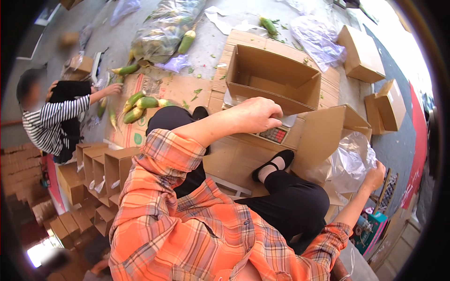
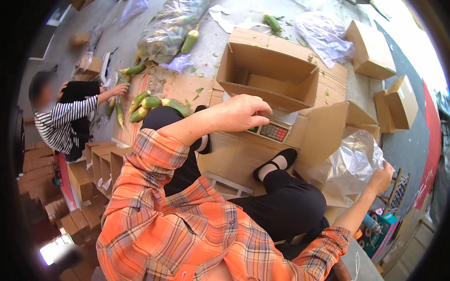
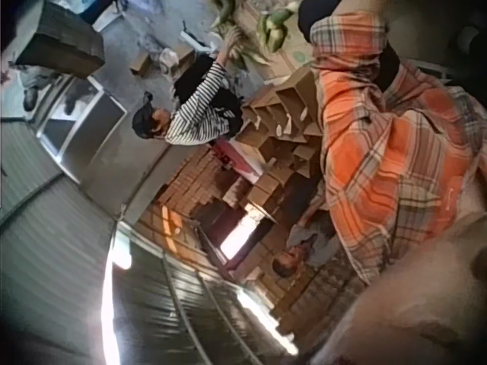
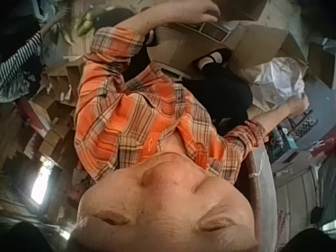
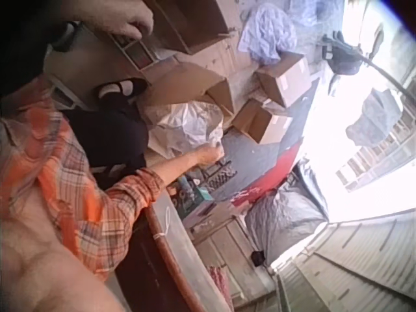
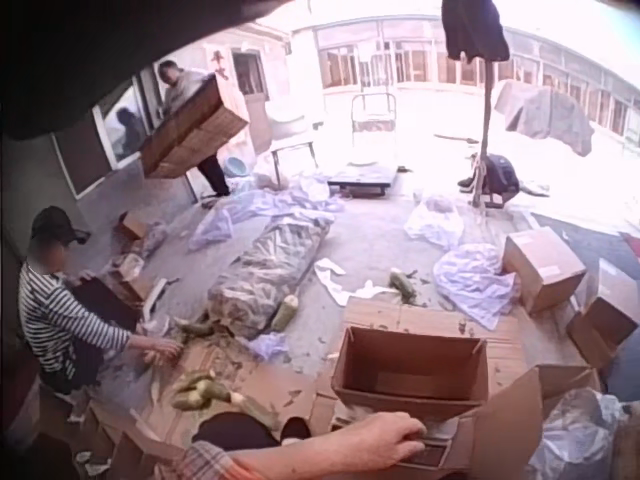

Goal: Packing loofahs into plastic bags and cardboard boxes at a weighing station.

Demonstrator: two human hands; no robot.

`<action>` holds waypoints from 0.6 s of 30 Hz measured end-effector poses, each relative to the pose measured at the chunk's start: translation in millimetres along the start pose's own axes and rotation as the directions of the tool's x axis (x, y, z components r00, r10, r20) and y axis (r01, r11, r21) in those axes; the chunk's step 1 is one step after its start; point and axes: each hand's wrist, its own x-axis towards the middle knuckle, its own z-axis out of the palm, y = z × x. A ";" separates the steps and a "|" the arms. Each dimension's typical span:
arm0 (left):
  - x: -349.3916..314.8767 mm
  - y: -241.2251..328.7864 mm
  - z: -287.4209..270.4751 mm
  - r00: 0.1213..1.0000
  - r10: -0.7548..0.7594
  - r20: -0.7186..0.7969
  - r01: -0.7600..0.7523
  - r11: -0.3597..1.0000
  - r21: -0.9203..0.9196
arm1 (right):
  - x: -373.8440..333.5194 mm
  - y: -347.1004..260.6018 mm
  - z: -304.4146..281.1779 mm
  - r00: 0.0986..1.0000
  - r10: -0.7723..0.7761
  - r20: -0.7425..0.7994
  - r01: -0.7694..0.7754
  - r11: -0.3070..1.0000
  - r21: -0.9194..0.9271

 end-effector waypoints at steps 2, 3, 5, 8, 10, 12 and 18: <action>-2.6 -0.3 -1.5 0.999 -0.005 0.036 0.004 1.000 0.026 | 7.0 3.1 -4.7 0.999 -0.015 -0.050 0.017 0.999 0.034; -2.6 -2.2 -0.8 0.999 -0.008 0.038 0.007 1.000 0.020 | 9.0 5.4 -13.0 0.995 -0.017 -0.095 0.021 0.999 0.042; -1.7 -7.7 -0.5 0.999 0.047 -0.019 -0.045 0.997 0.060 | 15.9 2.4 -16.1 0.991 -0.014 -0.132 0.024 0.997 0.075; -2.5 -16.2 -4.5 0.986 0.146 -0.078 -0.138 0.985 0.104 | 24.3 -15.4 -46.8 0.950 -0.068 -0.305 0.114 0.984 0.134; -10.7 -15.3 -12.6 0.995 0.068 -0.070 -0.063 0.995 0.080 | 25.2 -30.3 -65.1 0.925 -0.095 -0.369 0.148 0.982 0.120; -11.7 -15.5 -13.0 0.998 0.027 -0.056 -0.021 0.996 0.088 | 25.5 -46.6 -85.4 0.859 -0.130 -0.495 0.255 0.947 0.194; -4.2 -10.7 -5.1 0.998 0.044 0.038 -0.051 0.982 0.185 | -14.7 -20.9 -15.6 0.953 -0.273 -0.135 0.292 0.945 0.150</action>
